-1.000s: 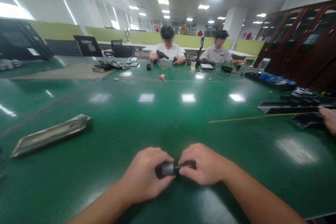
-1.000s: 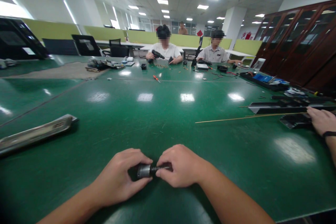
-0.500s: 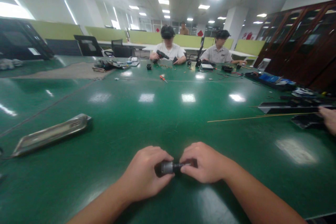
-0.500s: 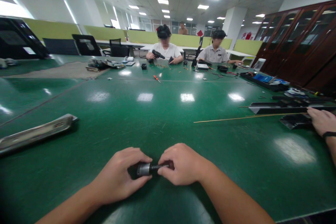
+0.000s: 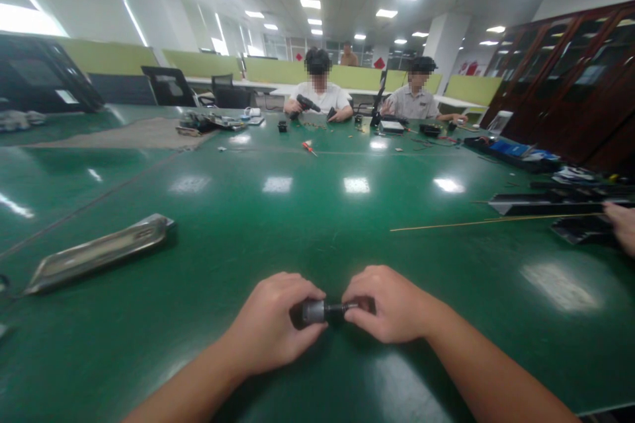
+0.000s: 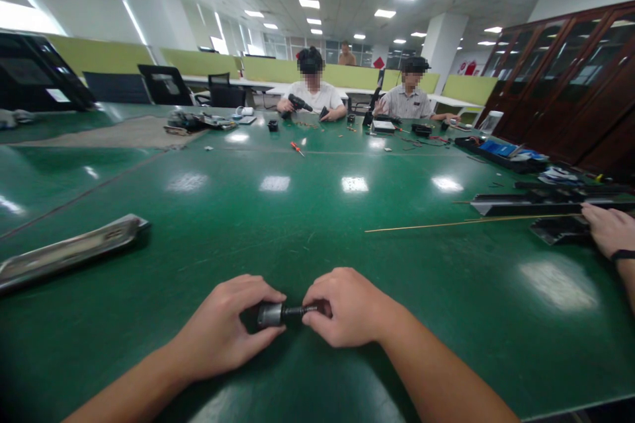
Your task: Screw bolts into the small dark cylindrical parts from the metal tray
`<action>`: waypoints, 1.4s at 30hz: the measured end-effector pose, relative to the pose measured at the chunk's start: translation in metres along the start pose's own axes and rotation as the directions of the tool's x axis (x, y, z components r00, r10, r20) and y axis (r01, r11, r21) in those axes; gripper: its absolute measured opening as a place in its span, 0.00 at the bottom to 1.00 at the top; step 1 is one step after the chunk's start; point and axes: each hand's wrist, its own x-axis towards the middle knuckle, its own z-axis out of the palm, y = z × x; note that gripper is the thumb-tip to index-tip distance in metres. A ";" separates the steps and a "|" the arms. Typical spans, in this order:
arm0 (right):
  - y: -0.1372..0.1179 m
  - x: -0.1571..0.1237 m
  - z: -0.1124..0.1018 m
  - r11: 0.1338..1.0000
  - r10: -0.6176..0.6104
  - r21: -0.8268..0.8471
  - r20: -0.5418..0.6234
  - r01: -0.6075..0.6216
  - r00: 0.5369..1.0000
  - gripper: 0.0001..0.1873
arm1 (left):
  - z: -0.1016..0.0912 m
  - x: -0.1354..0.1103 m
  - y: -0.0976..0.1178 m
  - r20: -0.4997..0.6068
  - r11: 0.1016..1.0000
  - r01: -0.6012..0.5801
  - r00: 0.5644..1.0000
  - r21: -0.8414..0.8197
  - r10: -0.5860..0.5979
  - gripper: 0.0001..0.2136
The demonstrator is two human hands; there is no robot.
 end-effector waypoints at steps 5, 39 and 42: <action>0.000 0.000 0.000 1.000 0.008 -0.011 -0.011 -0.009 1.000 0.05 | 0.000 0.000 0.000 -0.004 1.000 0.000 1.000 0.000 0.000 0.08; 0.003 -0.001 -0.006 0.998 0.051 -0.041 -0.014 -0.052 0.999 0.06 | -0.003 0.001 -0.003 -0.033 1.000 -0.015 0.999 0.022 0.016 0.08; 0.003 -0.002 -0.006 0.998 0.049 -0.040 -0.017 -0.049 0.999 0.06 | -0.004 0.000 -0.003 -0.028 1.000 -0.007 1.000 0.023 0.008 0.08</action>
